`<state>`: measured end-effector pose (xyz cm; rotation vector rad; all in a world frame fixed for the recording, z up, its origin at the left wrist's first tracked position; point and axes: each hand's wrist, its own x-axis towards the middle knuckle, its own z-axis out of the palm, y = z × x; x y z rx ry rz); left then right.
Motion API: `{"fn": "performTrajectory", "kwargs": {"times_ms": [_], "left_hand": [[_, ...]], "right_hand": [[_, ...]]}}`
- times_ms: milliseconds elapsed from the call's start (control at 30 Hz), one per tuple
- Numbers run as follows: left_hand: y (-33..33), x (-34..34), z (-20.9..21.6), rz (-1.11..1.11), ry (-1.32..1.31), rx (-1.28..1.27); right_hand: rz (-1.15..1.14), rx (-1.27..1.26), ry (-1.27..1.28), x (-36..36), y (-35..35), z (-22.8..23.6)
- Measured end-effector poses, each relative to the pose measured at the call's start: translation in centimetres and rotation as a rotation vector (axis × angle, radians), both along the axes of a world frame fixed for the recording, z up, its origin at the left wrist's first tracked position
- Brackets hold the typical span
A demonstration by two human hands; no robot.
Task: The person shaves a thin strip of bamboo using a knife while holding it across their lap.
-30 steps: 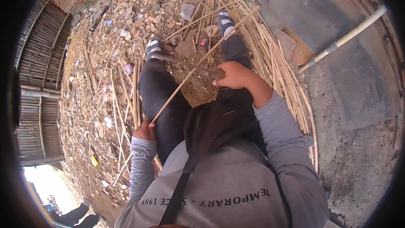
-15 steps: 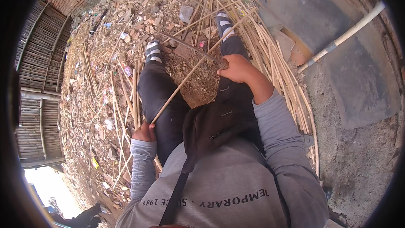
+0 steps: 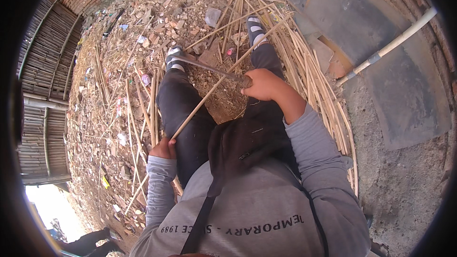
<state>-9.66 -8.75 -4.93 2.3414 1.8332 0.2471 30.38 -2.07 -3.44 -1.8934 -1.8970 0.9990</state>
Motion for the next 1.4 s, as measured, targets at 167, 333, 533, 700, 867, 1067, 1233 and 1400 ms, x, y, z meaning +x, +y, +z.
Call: {"fn": "performTrajectory", "kwargs": {"times_ms": [167,333,533,700,867,1067,1233,1400], "left_hand": [[0.2,0.2,-0.6,0.017,-0.012,0.0],[0.1,0.7,-0.6,0.013,0.024,0.072],[0.0,0.2,-0.7,0.005,0.018,0.053],[0.1,0.6,-0.5,-0.037,-0.001,0.148],[-0.1,0.2,-0.7,-0.017,-0.004,0.122],[0.2,0.1,-0.7,-0.062,-0.024,0.212],[0.2,0.1,-1.0,-0.072,0.027,0.201],[0.1,-0.5,-1.2,-0.086,0.014,0.177]], "right_hand": [[0.177,-0.007,-0.046,-1.2,-0.2,0.6],[-0.047,-0.007,0.059,1.7,1.2,-0.6],[0.166,0.09,-0.181,-3.3,-0.2,1.2],[0.004,0.007,-0.037,0.4,1.9,0.0],[0.012,0.088,-0.098,-1.9,0.4,0.6],[-0.13,0.023,-0.052,1.9,1.5,-0.5],[-0.072,0.059,-0.118,0.6,0.5,-0.1],[0.092,0.142,-0.014,-0.3,-0.5,-1.0]]}}
